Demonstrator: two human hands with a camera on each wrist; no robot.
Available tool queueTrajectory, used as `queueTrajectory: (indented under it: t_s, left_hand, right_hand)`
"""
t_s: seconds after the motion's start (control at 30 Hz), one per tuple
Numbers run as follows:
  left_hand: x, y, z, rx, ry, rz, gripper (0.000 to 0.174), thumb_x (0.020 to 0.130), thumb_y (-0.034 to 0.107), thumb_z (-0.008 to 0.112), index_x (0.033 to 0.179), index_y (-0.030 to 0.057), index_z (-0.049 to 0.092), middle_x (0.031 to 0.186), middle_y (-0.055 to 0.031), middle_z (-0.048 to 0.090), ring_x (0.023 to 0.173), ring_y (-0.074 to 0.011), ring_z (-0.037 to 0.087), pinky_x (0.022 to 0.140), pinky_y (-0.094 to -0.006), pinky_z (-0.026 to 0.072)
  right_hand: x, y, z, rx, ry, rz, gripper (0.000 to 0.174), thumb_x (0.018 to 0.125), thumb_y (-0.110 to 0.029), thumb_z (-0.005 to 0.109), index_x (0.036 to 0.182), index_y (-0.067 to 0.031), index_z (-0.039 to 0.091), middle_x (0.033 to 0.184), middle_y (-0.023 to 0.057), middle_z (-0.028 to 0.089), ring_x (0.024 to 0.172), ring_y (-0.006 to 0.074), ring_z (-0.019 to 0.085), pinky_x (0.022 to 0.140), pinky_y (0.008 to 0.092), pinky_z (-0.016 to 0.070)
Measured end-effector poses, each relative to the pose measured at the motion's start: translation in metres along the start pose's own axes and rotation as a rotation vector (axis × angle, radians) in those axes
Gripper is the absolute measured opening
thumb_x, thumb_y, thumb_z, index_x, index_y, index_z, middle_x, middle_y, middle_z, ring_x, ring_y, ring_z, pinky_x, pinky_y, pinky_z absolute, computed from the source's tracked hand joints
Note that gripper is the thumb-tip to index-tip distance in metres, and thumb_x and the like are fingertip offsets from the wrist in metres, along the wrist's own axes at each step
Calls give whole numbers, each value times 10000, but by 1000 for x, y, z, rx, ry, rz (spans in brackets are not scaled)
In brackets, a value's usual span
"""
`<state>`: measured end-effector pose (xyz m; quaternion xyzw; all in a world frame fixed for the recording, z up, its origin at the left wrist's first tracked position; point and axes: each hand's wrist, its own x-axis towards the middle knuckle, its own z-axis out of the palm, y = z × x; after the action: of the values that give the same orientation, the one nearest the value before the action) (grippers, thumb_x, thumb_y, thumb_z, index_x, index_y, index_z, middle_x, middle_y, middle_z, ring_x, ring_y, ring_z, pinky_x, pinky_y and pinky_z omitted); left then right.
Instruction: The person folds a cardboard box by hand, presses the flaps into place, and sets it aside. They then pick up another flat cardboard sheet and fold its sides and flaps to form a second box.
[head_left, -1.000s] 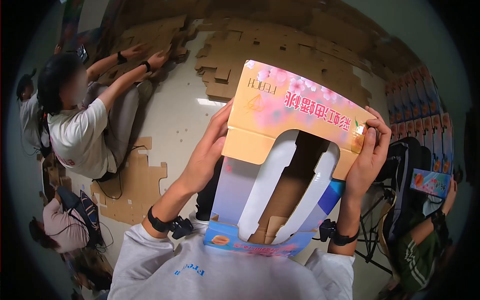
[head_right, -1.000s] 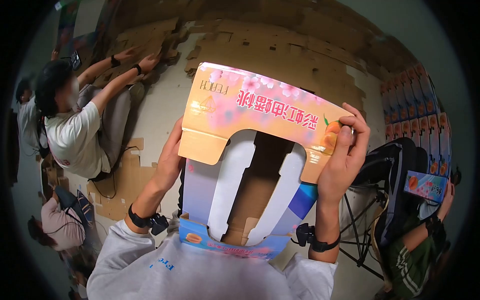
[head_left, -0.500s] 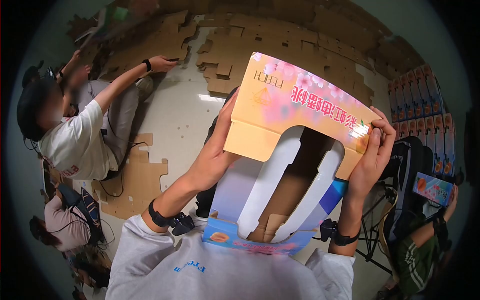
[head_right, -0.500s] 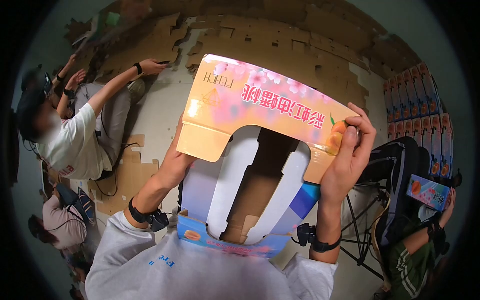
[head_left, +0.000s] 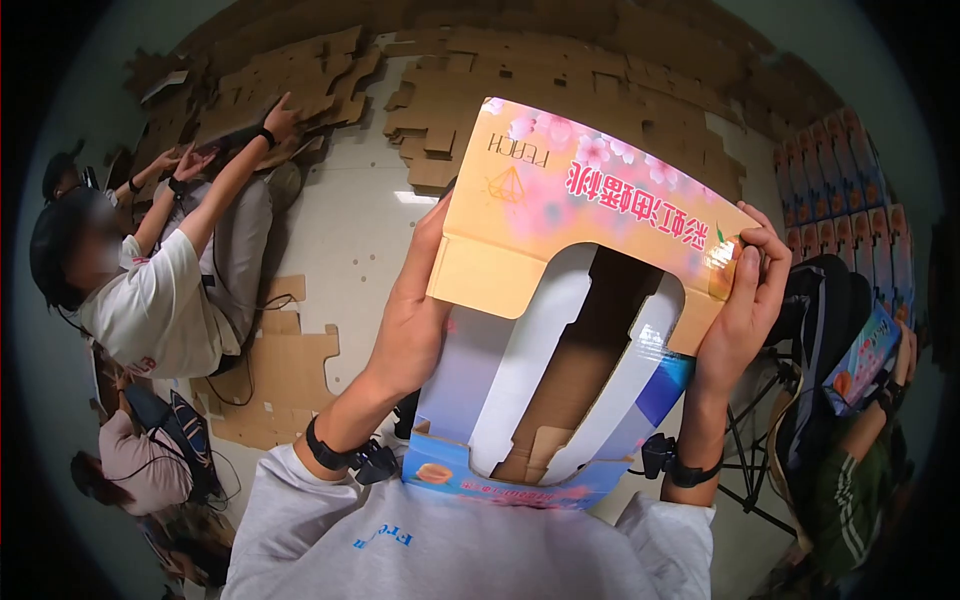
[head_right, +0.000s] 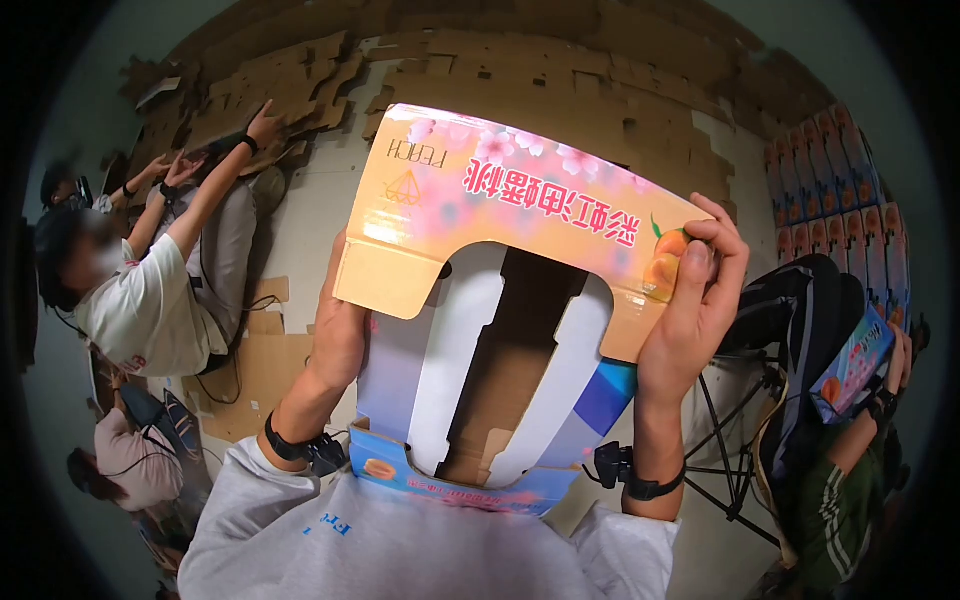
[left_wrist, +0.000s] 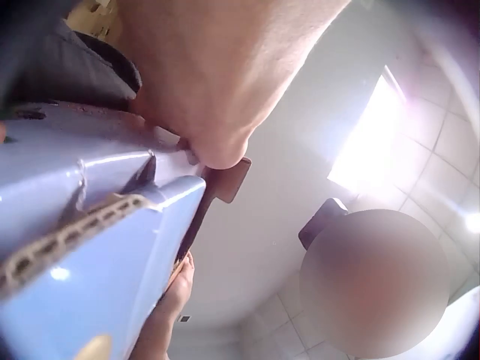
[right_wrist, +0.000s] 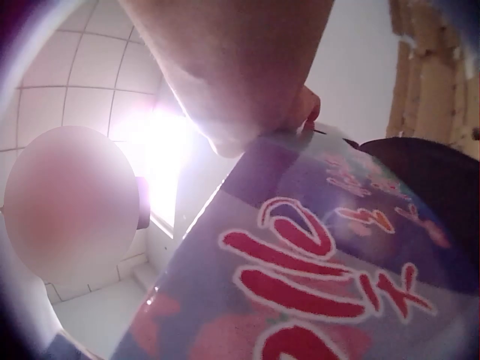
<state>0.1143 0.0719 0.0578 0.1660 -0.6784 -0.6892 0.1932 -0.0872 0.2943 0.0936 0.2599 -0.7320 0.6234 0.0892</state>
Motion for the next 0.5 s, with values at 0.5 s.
queueTrajectory:
  t_s: [0.5]
  left_hand:
    - [-24,7,-8,741,202,425,423,912,-38,667,1334,-27,664,1249,-227,710,1222,-408,658,1023,-445,518]
  right_hand:
    - [2,-3,-2,-33,-3,-15,149,1105,-138,502,1148,-21,583,1427,193,591,1311,230,537,1159,382,367]
